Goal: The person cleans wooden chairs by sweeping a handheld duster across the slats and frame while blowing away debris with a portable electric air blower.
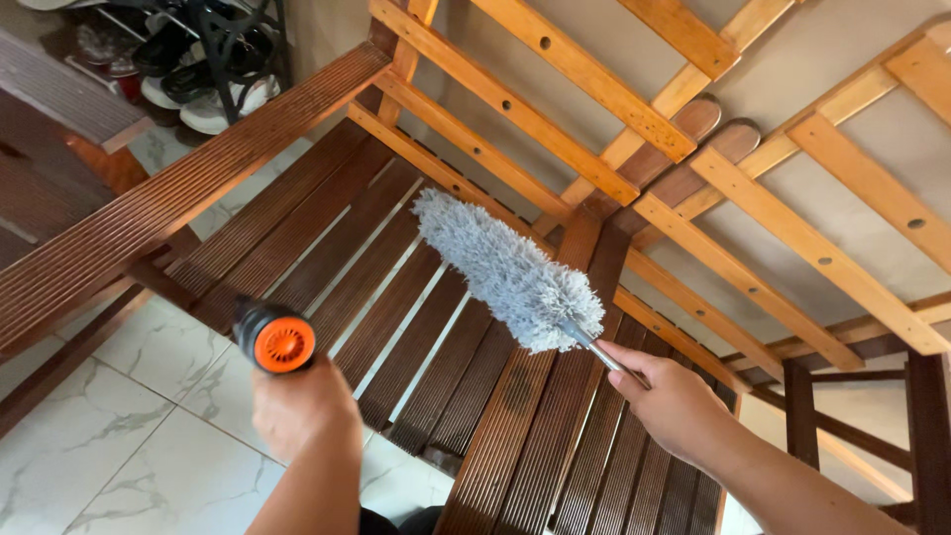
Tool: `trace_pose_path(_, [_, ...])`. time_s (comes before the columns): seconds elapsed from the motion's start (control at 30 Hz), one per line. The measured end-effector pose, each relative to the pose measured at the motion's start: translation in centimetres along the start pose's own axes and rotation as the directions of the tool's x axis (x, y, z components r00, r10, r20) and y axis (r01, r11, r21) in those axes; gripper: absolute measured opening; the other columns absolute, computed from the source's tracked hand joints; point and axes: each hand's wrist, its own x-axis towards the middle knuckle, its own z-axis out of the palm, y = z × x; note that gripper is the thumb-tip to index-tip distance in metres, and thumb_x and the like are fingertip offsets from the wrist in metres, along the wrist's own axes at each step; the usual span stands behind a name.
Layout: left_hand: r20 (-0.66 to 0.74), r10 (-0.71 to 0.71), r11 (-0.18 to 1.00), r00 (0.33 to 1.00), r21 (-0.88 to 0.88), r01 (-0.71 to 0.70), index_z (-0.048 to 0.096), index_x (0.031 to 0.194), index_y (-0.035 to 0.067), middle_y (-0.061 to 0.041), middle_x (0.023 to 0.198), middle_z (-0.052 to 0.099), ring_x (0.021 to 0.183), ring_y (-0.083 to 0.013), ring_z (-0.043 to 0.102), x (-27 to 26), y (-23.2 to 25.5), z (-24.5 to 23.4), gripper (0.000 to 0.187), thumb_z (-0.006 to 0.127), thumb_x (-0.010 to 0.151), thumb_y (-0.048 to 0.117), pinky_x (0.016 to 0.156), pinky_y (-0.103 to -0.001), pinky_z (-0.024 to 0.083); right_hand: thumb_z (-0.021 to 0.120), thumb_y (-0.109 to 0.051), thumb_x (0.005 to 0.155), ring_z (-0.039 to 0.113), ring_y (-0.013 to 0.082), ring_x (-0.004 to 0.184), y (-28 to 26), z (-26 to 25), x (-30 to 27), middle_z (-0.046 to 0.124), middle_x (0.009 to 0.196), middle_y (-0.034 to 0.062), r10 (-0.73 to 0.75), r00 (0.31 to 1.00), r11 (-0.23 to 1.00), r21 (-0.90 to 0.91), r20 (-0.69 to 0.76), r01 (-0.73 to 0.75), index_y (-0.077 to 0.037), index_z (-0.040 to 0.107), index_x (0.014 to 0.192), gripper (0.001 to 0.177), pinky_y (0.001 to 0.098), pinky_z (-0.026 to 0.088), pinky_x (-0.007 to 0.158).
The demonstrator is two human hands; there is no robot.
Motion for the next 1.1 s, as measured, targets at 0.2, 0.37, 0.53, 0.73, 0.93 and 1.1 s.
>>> trace_pose_path(0.2, [0.03, 0.042, 0.999, 0.999, -0.006, -0.042, 0.067, 0.113, 0.018, -0.014, 0.102, 0.074, 0.095, -0.0375, 0.07, -0.3, 0.2, 0.4, 0.037, 0.078, 0.082, 0.034, 0.084, -0.05, 0.055, 0.06, -0.038, 0.101, 0.044, 0.0175, 0.052, -1.2, -0.1, -0.6, 0.043, 0.055, 0.0041, 0.091, 0.996, 0.996, -0.006, 0.022, -0.091, -0.048, 0.056, 0.144, 0.044, 0.0359, 0.042, 0.057])
trace_pose_path(0.37, [0.047, 0.146, 0.989, 0.988, 0.021, -0.148, 0.069, 0.108, 0.015, -0.014, 0.104, 0.074, 0.098, -0.0385, 0.07, 0.8, 3.4, 3.6, 0.033, 0.077, 0.082, 0.033, 0.085, -0.052, 0.054, 0.059, -0.041, 0.101, 0.046, 0.0173, 0.054, -2.2, -0.3, -0.8, 0.044, 0.056, 0.0069, 0.108, 0.994, 0.994, 0.002, 0.033, -0.108, -0.049, 0.056, 0.144, 0.044, 0.0363, 0.044, 0.059])
trace_pose_path(0.53, [0.107, 0.213, 0.976, 0.971, 0.025, -0.216, 0.068, 0.105, 0.013, -0.015, 0.105, 0.073, 0.098, -0.0404, 0.069, 1.6, 7.4, 6.8, 0.036, 0.079, 0.081, 0.037, 0.083, -0.056, 0.054, 0.056, -0.041, 0.099, 0.046, 0.0173, 0.055, -2.9, -0.3, -0.6, 0.045, 0.058, 0.0064, 0.164, 0.983, 0.986, -0.015, 0.088, -0.164, -0.052, 0.05, 0.146, 0.049, 0.0369, 0.044, 0.06])
trace_pose_path(0.73, [0.158, 0.329, 0.944, 0.931, -0.06, -0.323, 0.069, 0.103, 0.013, -0.015, 0.103, 0.074, 0.096, -0.0412, 0.07, 2.3, 12.9, 11.1, 0.026, 0.073, 0.083, 0.029, 0.081, -0.056, 0.055, 0.058, -0.043, 0.1, 0.049, 0.0145, 0.053, -4.1, -0.3, -0.3, 0.053, 0.062, -0.0029, 0.229, 0.967, 0.971, 0.037, 0.114, -0.234, -0.053, 0.05, 0.148, 0.05, 0.033, 0.046, 0.06])
trace_pose_path(0.93, [0.207, 0.405, 0.914, 0.891, -0.111, -0.39, 0.069, 0.104, 0.01, -0.021, 0.103, 0.072, 0.098, -0.0443, 0.068, 2.9, 18.4, 14.7, 0.024, 0.069, 0.09, 0.029, 0.083, -0.056, 0.054, 0.06, -0.046, 0.099, 0.042, 0.0152, 0.054, -6.1, -1.1, -0.1, 0.045, 0.057, 0.0061, 0.311, 0.943, 0.95, -0.025, 0.121, -0.31, -0.057, 0.049, 0.145, 0.048, 0.0361, 0.042, 0.06])
trace_pose_path(1.1, [0.315, 0.42, 0.908, 0.851, -0.15, -0.392, 0.066, 0.106, 0.01, -0.018, 0.106, 0.072, 0.099, -0.0388, 0.07, 4.3, 20.3, 15.7, 0.027, 0.071, 0.081, 0.017, 0.086, -0.05, 0.056, 0.056, -0.045, 0.095, 0.05, 0.0129, 0.055, -6.0, -1.4, 0.4, 0.053, 0.058, 0.0026, 0.291, 0.953, 0.957, -0.037, 0.081, -0.289, -0.059, 0.048, 0.143, 0.05, 0.0338, 0.046, 0.063])
